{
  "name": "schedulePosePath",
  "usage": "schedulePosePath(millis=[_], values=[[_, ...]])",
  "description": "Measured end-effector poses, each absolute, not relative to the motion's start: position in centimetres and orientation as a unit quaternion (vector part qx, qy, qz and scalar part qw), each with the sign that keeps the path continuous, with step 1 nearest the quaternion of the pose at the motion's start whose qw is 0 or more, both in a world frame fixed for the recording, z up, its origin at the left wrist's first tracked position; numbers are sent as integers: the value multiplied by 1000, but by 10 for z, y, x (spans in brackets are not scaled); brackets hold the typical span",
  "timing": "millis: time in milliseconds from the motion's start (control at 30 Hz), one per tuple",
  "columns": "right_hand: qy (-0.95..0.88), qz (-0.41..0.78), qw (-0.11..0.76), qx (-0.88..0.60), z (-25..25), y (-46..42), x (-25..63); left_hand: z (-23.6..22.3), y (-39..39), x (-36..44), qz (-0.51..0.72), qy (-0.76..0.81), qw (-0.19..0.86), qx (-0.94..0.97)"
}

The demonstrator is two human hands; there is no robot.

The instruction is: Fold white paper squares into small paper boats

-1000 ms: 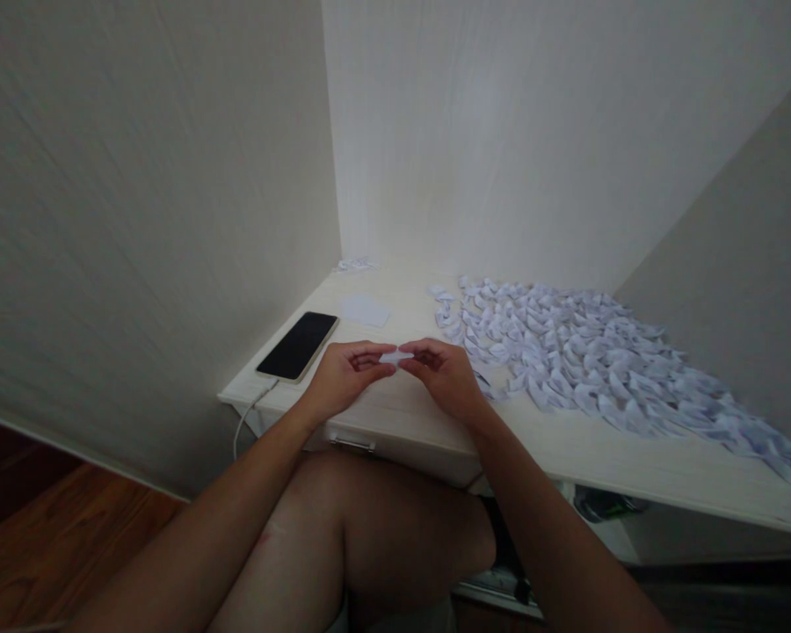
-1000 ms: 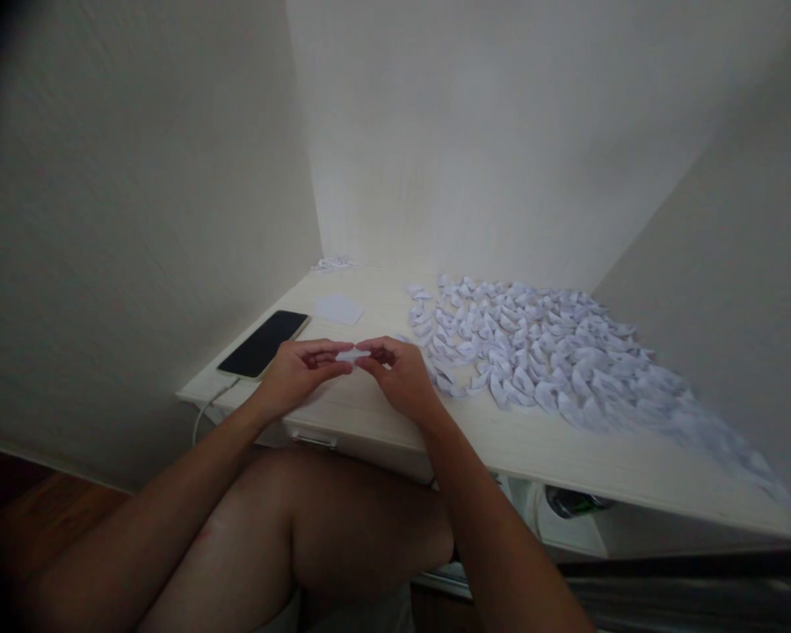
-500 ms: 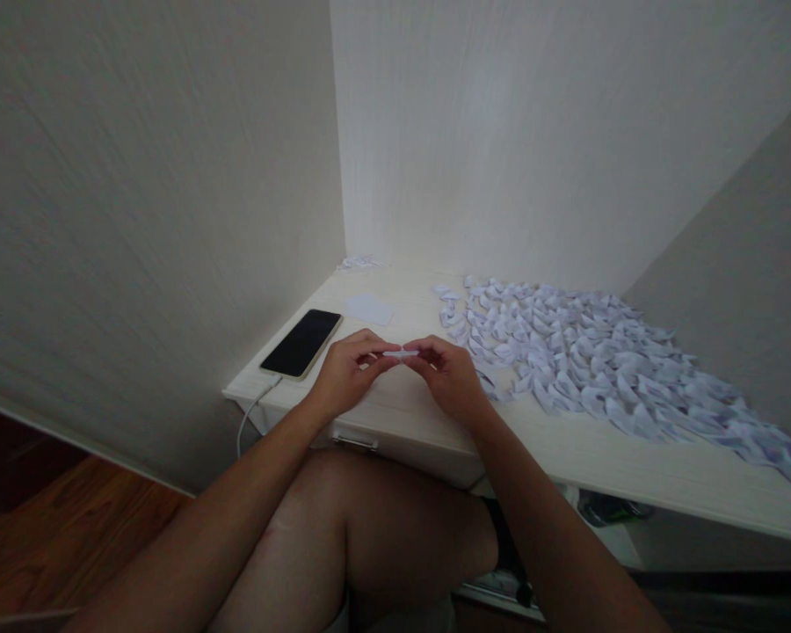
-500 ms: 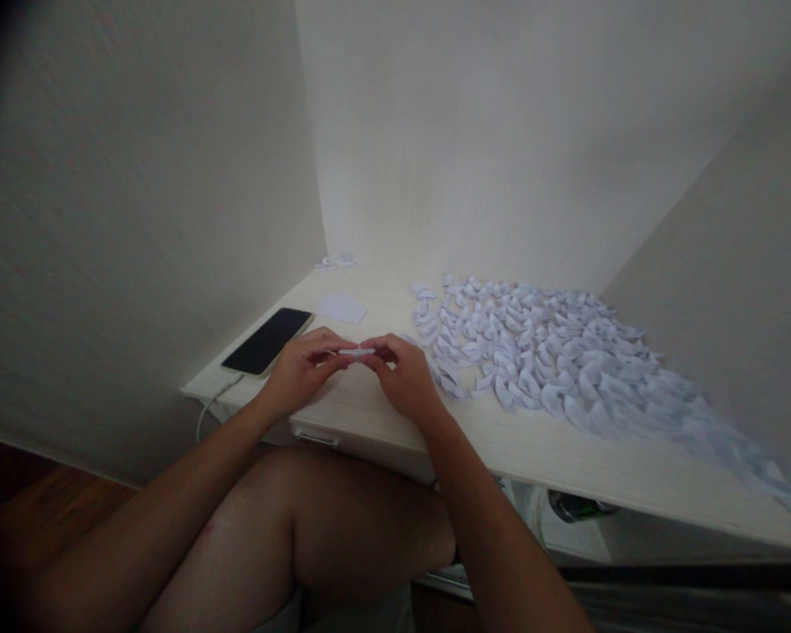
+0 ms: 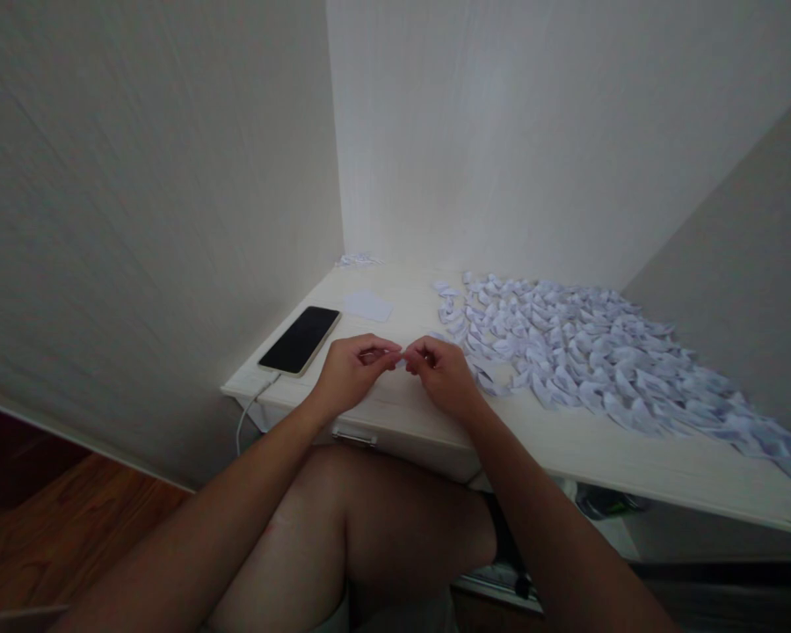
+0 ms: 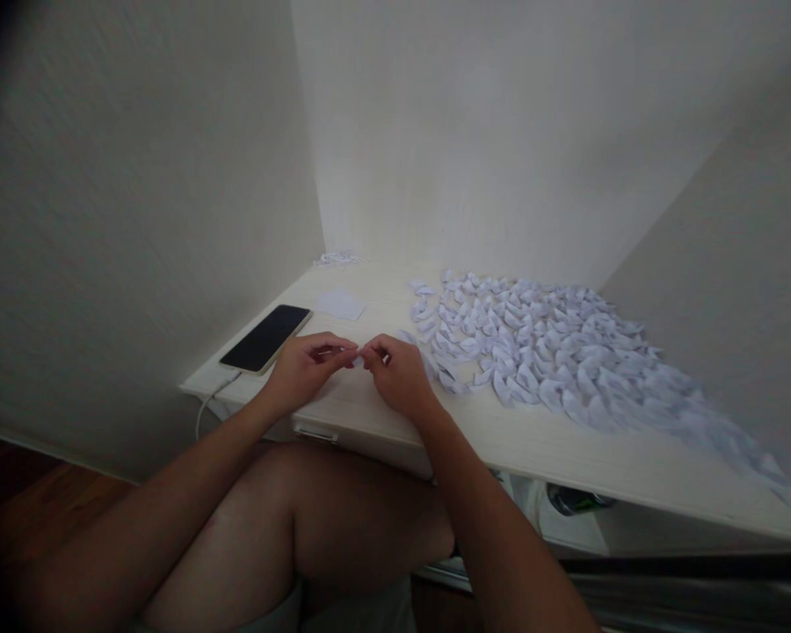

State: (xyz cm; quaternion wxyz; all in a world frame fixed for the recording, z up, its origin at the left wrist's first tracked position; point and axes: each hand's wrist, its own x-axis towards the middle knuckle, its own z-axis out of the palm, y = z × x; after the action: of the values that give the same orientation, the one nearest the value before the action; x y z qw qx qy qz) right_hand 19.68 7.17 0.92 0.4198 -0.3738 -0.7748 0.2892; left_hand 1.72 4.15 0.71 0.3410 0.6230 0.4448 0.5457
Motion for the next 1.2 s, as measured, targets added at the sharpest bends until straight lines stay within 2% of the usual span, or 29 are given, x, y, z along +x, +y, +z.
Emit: schedulePosePath(millis=[233,467,800,1200], values=[[-708,446,436,-330,10,74,196,8,43,18,565,437,444,541],[-642,532,456,-312,11,76,200,-2,44,16,565,330,587,477],[-512,684,441,-275,16,71,200,3,42,19,597,296,607,434],[-492,713,428,-258,16,72,201,12,38,24,628,295,582,425]])
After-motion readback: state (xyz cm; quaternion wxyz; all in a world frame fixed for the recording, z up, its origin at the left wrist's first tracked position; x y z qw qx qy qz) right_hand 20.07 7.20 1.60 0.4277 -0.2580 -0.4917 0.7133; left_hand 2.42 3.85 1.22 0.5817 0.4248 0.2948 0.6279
